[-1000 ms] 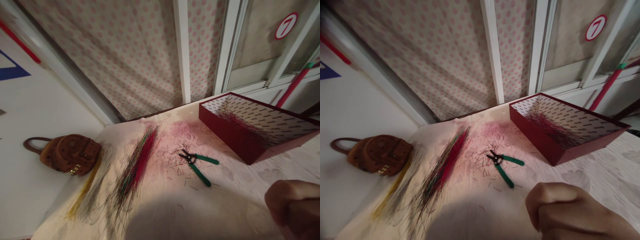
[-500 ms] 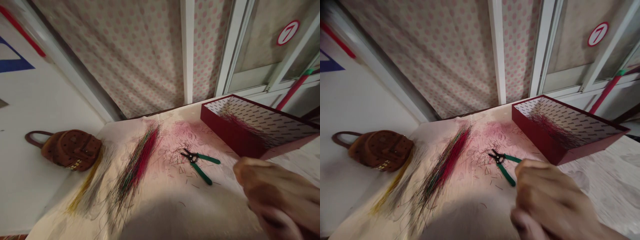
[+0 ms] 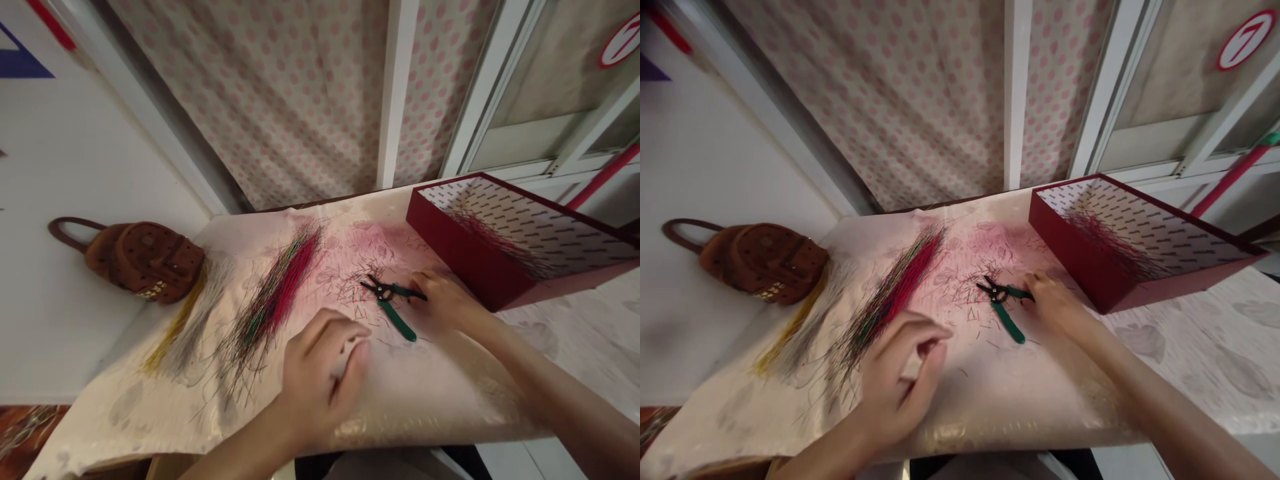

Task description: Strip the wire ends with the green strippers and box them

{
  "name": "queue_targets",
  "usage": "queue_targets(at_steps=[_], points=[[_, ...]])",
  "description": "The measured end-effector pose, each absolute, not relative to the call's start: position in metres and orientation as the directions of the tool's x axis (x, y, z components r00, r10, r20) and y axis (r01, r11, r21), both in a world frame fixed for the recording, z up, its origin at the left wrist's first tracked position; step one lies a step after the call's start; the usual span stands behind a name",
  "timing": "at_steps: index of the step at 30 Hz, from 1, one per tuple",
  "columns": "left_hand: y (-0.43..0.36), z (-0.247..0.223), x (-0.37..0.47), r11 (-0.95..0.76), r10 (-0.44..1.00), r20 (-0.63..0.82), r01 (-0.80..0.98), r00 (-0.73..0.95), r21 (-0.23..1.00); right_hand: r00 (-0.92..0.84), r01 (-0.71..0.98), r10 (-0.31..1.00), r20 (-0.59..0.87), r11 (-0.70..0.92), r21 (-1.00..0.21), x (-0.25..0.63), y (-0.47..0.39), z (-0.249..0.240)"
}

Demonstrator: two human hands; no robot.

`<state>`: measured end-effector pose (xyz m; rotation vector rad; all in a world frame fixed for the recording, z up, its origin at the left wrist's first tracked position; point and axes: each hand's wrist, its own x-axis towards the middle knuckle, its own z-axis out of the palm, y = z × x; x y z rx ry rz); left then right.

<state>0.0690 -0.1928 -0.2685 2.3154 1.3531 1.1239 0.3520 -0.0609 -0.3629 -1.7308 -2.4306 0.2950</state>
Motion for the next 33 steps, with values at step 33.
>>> queue_targets(at_steps=[33], points=[[-0.027, -0.336, 0.066, -0.472, 0.872, 0.333, 0.438, 0.358, 0.765, -0.522, 0.701, 0.853, 0.024, 0.445, -0.558, 0.334, -0.071, -0.306]])
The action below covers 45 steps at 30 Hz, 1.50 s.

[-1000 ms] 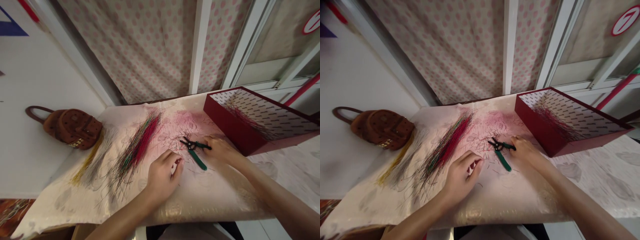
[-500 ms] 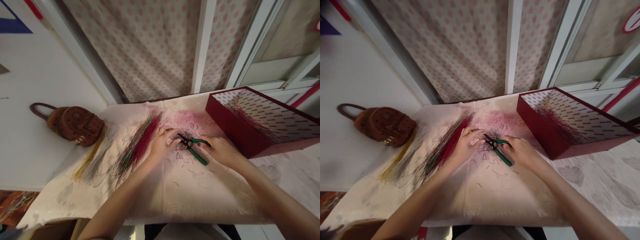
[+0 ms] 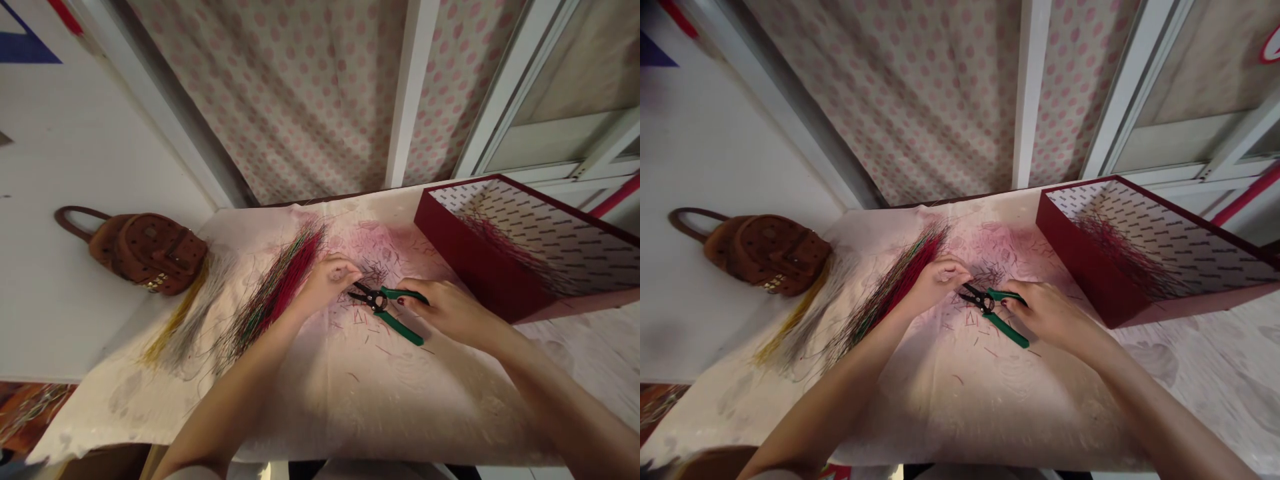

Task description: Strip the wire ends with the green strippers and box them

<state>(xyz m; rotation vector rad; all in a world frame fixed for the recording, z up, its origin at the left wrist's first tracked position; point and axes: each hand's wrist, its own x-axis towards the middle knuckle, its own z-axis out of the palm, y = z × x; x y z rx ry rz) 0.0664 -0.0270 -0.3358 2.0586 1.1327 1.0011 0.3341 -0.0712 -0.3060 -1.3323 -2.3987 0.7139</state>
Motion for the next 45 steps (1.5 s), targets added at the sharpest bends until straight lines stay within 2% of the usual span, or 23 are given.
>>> queue_targets(at_steps=[3, 6, 8, 11, 14, 17, 19, 21, 24, 27, 29, 30, 32, 33, 35, 37, 42, 45], points=[[-0.026, -0.345, 0.063, -0.317, 0.948, 0.229, 0.579, 0.222, 0.751, -0.493, 0.669, 0.869, 0.036, 0.405, -0.623, 0.345, -0.070, -0.314], [-0.035, -0.350, 0.064, -0.262, 0.962, 0.220, 0.764, 0.161, 0.589, -0.415, 0.612, 0.908, 0.060, 0.327, -0.720, 0.355, -0.065, -0.322], [-0.045, -0.348, 0.070, -0.275, 0.957, 0.230, 0.799, 0.176, 0.535, -0.348, 0.554, 0.934, 0.075, 0.270, -0.788, 0.357, -0.062, -0.326], [-0.063, -0.341, 0.086, -0.317, 0.948, 0.229, 0.742, 0.222, 0.591, -0.240, 0.370, 0.970, 0.043, 0.132, -0.920, 0.347, -0.061, -0.331], [-0.080, -0.336, 0.103, -0.281, 0.956, 0.154, 0.629, 0.249, 0.725, -0.204, 0.041, 0.978, -0.050, -0.042, -0.998, 0.330, -0.065, -0.331], [-0.093, -0.335, 0.116, -0.125, 0.949, -0.006, 0.396, 0.314, 0.910, -0.237, -0.287, 0.960, -0.150, -0.216, -0.933, 0.314, -0.068, -0.326], [-0.099, -0.333, 0.120, -0.032, 0.947, -0.040, 0.217, 0.319, 0.976, -0.314, -0.401, 0.923, -0.221, -0.340, -0.851, 0.306, -0.070, -0.321], [-0.103, -0.330, 0.122, -0.012, 0.951, -0.019, 0.096, 0.309, 0.995, -0.420, -0.446, 0.864, -0.278, -0.463, -0.766, 0.299, -0.071, -0.319], [-0.107, -0.321, 0.119, -0.042, 0.943, 0.024, 0.046, 0.331, 0.998, -0.586, -0.453, 0.762, -0.275, -0.590, -0.669, 0.289, -0.075, -0.322], [-0.105, -0.318, 0.103, -0.055, 0.927, -0.013, 0.171, 0.375, 0.984, -0.657, -0.446, 0.729, -0.194, -0.583, -0.679, 0.283, -0.077, -0.329], [-0.101, -0.321, 0.084, -0.107, 0.948, -0.026, 0.396, 0.318, 0.912, -0.615, -0.478, 0.774, -0.148, -0.516, -0.711, 0.282, -0.076, -0.332], [-0.098, -0.325, 0.072, -0.150, 0.970, 0.012, 0.562, 0.243, 0.813, -0.587, -0.493, 0.799, -0.135, -0.484, -0.723, 0.283, -0.074, -0.334], [-0.090, -0.334, 0.050, -0.169, 0.983, 0.151, 0.854, 0.107, 0.493, -0.538, -0.507, 0.834, -0.120, -0.434, -0.744, 0.287, -0.069, -0.336], [-0.086, -0.339, 0.040, -0.140, 0.980, 0.183, 0.923, 0.078, 0.359, -0.520, -0.504, 0.846, -0.119, -0.416, -0.757, 0.289, -0.067, -0.337], [-0.079, -0.349, 0.026, -0.090, 0.982, 0.178, 0.977, 0.055, 0.195, -0.494, -0.481, 0.860, -0.123, -0.389, -0.786, 0.293, -0.064, -0.338], [-0.073, -0.354, 0.020, -0.066, 0.990, 0.130, 0.987, 0.047, 0.145, -0.477, -0.473, 0.870, -0.124, -0.373, -0.798, 0.295, -0.062, -0.339], [-0.070, -0.357, 0.023, -0.055, 0.998, 0.044, 0.987, 0.049, 0.150, -0.464, -0.558, 0.878, -0.118, -0.393, -0.731, 0.294, -0.063, -0.338], [-0.072, -0.354, 0.023, -0.006, 0.999, 0.051, 0.968, -0.007, 0.252, -0.443, -0.594, 0.890, -0.110, -0.383, -0.707, 0.296, -0.064, -0.335]])
